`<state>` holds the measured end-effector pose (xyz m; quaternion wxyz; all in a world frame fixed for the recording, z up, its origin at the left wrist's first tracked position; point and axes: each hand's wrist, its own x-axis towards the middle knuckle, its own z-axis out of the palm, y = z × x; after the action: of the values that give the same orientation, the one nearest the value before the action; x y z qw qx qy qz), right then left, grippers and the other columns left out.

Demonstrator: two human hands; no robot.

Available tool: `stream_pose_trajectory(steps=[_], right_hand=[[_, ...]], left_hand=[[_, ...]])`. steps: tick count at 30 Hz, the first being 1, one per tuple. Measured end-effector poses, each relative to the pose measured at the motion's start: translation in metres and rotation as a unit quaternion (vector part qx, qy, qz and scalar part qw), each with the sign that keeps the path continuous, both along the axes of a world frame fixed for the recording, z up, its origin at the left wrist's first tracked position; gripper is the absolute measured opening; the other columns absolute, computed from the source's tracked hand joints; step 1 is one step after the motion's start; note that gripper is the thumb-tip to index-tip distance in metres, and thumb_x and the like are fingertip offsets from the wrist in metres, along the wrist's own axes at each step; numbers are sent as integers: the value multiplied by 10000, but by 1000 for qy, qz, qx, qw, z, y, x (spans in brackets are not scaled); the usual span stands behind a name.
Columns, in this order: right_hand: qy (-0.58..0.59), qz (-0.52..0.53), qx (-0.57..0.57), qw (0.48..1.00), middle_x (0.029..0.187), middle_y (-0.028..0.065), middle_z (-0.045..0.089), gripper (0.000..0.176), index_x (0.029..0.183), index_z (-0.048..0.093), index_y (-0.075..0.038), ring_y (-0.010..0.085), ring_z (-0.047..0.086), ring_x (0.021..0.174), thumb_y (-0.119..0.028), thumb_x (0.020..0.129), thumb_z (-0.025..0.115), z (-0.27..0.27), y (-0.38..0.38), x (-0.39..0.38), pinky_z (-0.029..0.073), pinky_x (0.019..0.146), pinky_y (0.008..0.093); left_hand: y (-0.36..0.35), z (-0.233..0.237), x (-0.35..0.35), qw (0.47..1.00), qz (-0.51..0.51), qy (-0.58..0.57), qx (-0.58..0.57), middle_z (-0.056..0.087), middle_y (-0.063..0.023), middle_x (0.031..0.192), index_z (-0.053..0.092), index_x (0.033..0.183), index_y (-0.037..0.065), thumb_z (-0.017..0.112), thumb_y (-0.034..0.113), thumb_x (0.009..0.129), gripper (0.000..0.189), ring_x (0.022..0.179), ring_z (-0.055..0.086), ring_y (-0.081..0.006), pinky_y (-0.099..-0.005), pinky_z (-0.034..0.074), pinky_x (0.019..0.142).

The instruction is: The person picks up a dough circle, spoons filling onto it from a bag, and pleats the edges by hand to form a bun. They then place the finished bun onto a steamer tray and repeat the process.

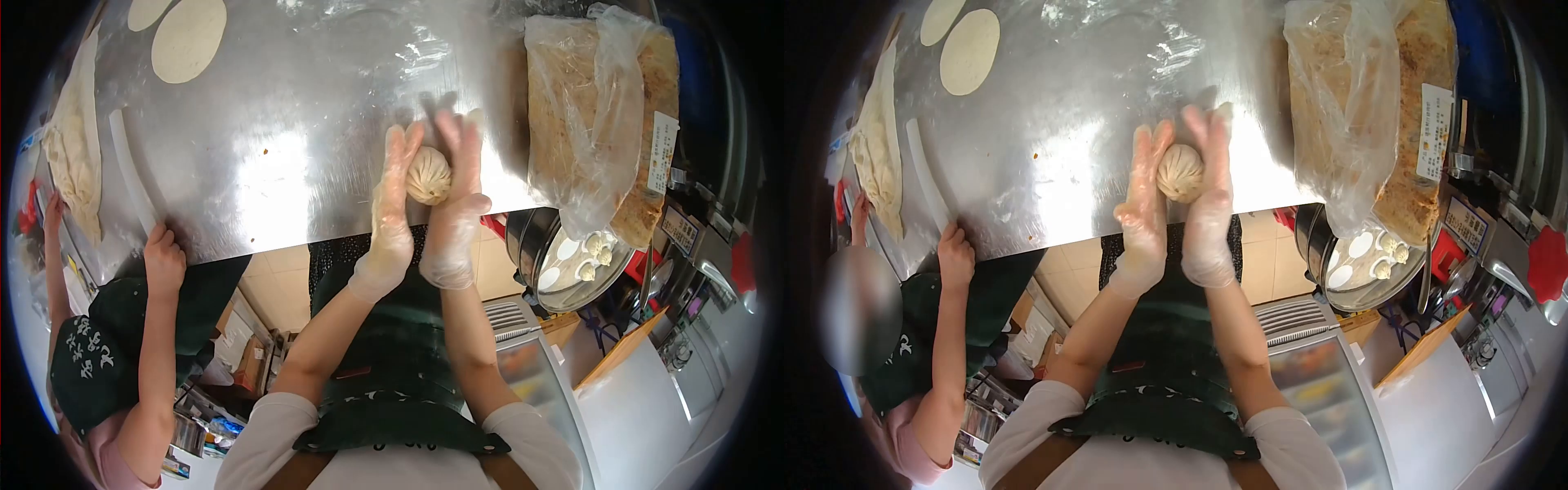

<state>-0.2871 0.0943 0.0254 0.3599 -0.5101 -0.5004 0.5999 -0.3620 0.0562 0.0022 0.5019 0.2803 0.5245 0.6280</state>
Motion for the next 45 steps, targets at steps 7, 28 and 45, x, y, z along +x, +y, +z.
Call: stream_pose_trajectory(steps=[7, 28, 45], right_hand=[[75, -29, -16, 997, 1579, 222, 304, 1118, 1589, 133, -42, 317, 257, 1480, -874, 844, 180, 23, -17, -5, 181, 1215, 439], [49, -19, 24, 998, 1471, 210, 467, 1080, 1565, 221, -13, 297, 378, 1410, -848, 880, 237, 16, 0, 3, 242, 1197, 403], [69, 17, -3, 997, 1571, 196, 322, 1078, 1573, 162, 5, 305, 260, 1478, -829, 894, 244, 9, 1, 6, 179, 1214, 448]], left_hand=[[5, 24, 3, 999, -36, -5, -28, 172, -233, 1630, 49, 1600, 63, 180, 897, 825, 1146, 1522, 137, -337, -454, 96, 1226], [-5, 24, 15, 994, 39, -103, -6, 120, -209, 1646, 25, 1588, 23, 181, 845, 882, 1095, 1527, 101, -313, -441, 66, 1233], [5, 27, 14, 997, 52, -52, -17, 122, -229, 1641, 21, 1587, 17, 213, 868, 856, 1138, 1523, 121, -338, -436, 75, 1233]])
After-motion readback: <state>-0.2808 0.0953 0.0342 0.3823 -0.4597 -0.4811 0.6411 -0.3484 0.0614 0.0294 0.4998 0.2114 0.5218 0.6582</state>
